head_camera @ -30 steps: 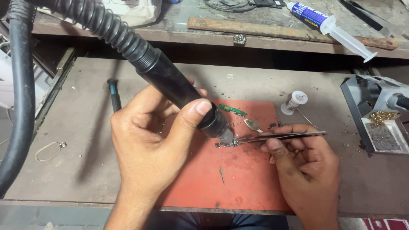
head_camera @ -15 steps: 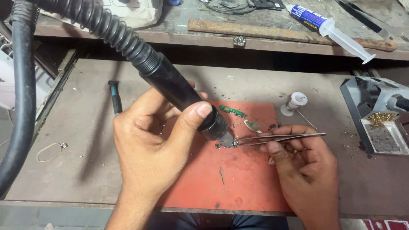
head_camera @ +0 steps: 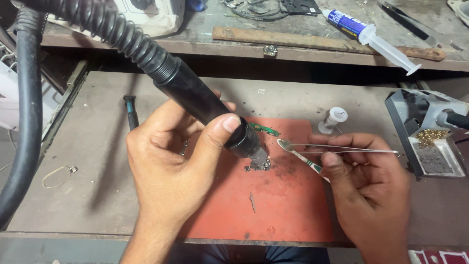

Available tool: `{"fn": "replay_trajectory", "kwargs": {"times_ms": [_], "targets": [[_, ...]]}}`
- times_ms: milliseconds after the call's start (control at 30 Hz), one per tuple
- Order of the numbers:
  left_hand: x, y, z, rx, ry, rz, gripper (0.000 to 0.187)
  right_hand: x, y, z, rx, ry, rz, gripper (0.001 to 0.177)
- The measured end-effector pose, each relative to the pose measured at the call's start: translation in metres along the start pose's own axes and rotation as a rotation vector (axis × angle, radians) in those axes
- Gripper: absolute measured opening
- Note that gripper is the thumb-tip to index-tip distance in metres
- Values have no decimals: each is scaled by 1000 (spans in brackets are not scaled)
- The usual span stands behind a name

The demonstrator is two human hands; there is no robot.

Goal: The person uses a hot air rework station and tweezers to remove a small electronic component from a green circuit board. They then apply flux paste to the board and use a soldering iron to clean the solder pads and prepare the surface for re-soldering.

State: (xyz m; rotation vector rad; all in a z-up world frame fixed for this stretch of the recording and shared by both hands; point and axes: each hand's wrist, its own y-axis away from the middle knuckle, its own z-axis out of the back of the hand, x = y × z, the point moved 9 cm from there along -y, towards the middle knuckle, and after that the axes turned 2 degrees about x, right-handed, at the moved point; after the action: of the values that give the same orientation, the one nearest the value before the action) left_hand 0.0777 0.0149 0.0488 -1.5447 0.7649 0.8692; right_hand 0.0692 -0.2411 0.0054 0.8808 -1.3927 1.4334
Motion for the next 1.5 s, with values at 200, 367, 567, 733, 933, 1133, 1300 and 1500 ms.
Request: {"fn": "replay_trajectory", "kwargs": {"times_ms": [200, 367, 567, 733, 933, 1133, 1300, 1500], "targets": [[-2, -2, -1, -6, -11, 14, 16, 53, -14, -15, 91, 663, 274, 18], [-5, -3, -1, -20, -21, -19, 17, 62, -24, -30, 135, 779, 339, 28], [0, -3, -4, -21, 47, -3, 21, 35, -35, -42, 284, 1100, 397, 29], [-1, -2, -4, -47, 7, 5, 23, 22, -39, -37, 287, 1098, 322, 20], [-11, -1, -9, -108, -29, -33, 26, 58, -5, 10, -92, 790, 408, 22], [-29, 4, -31, -190, 87, -77, 28, 9, 35, 113, -494, 79, 121, 28], [-41, 2, -56, -198, 119, -97, 28, -29, 32, 173, -692, -220, -11, 35], [-38, 5, -105, -159, 406, -63, 33, 7, 0, 184, -654, 350, 235, 39]]}}
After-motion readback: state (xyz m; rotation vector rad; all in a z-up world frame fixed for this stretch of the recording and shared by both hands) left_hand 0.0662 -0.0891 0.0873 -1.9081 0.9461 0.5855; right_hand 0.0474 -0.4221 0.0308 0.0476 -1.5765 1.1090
